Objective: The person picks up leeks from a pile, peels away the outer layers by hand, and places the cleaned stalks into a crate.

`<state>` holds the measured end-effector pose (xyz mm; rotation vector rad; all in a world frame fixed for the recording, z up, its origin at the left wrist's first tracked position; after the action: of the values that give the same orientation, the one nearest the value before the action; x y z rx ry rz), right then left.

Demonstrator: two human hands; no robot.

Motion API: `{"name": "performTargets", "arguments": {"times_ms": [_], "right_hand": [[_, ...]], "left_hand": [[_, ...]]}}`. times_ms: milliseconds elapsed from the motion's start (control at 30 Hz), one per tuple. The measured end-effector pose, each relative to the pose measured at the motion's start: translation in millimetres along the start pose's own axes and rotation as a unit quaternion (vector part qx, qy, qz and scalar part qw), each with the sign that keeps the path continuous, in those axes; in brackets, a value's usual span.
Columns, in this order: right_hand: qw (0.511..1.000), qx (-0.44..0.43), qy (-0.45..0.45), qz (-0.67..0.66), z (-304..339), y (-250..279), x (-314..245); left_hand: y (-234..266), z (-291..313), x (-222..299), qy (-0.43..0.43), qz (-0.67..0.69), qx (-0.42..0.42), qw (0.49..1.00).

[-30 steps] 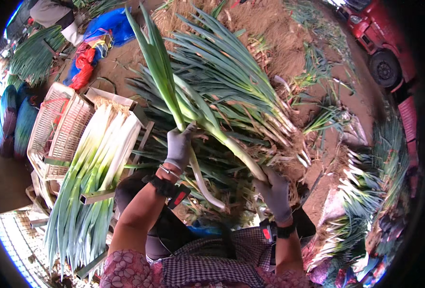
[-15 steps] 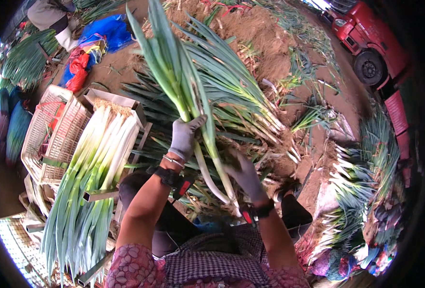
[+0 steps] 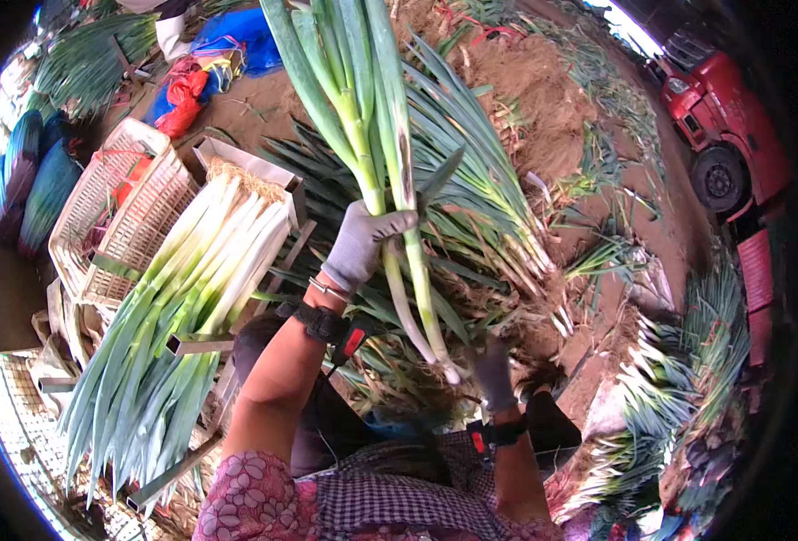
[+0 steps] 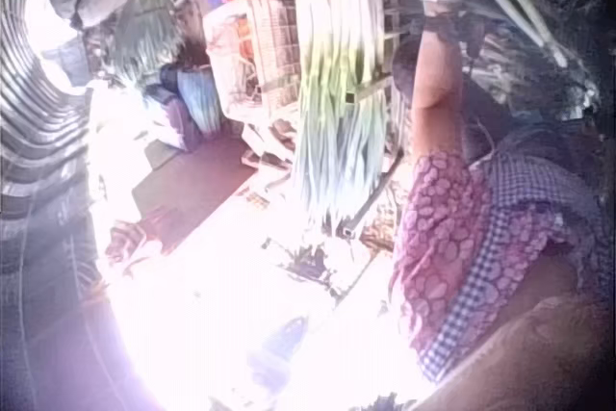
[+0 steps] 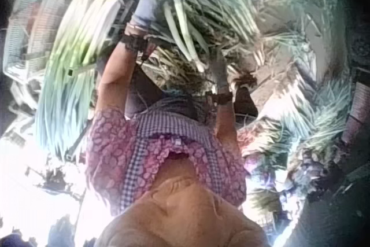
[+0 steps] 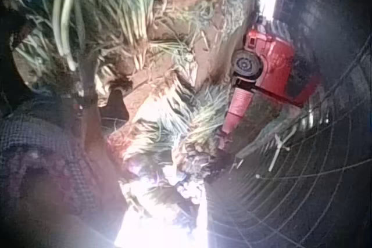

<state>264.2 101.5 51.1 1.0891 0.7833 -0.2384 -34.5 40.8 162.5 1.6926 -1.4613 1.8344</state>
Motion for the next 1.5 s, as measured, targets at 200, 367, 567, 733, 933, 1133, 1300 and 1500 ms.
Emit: {"name": "performTargets", "arguments": {"times_ms": [200,367,567,733,933,1133,1300,1500], "right_hand": [[0.977,0.086,0.175,-0.089,-24.4,59.1,-225.9],[0.970,0.130,0.179,-0.099,-45.6,52.5,-240.7],[0.922,-0.028,0.081,-0.378,-28.3,18.4,-185.4],[0.943,0.065,0.155,-0.289,23.6,41.5,-85.2],[0.968,-0.060,-0.244,-0.019,-1.2,28.5,110.2],[0.949,-0.095,0.002,-0.301,-4.2,9.7,-156.9],[0.938,-0.091,0.024,-0.333,-16.8,-11.7,-165.8],[0.869,-0.110,-0.091,-0.473,-27.7,-43.4,-134.8]], "left_hand": [[-32.7,19.8,-22.6,0.034,-0.009,-0.107,0.994],[-31.6,16.7,-32.6,0.037,-0.001,-0.101,0.994],[-18.9,17.3,-38.0,0.079,-0.047,-0.036,0.995],[-2.2,5.1,-38.6,0.063,-0.037,-0.006,0.997],[-43.6,12.8,-26.4,0.043,0.149,-0.088,0.984],[-38.5,17.3,-27.8,0.038,0.178,-0.145,0.972],[-24.2,11.2,-29.5,0.056,0.021,-0.097,0.993],[-13.5,14.4,-28.8,0.082,-0.021,-0.041,0.996]]}}
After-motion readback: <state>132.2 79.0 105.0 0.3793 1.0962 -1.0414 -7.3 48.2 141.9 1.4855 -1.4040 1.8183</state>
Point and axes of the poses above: each hand's wrist, its own z-axis away from the middle knuckle, its own y-axis out of the back of the hand, x = y × z, the point moved 10 cm from there along -z, towards the middle knuckle, and after that the axes turned 12 degrees about -y, right-handed, at the moved point
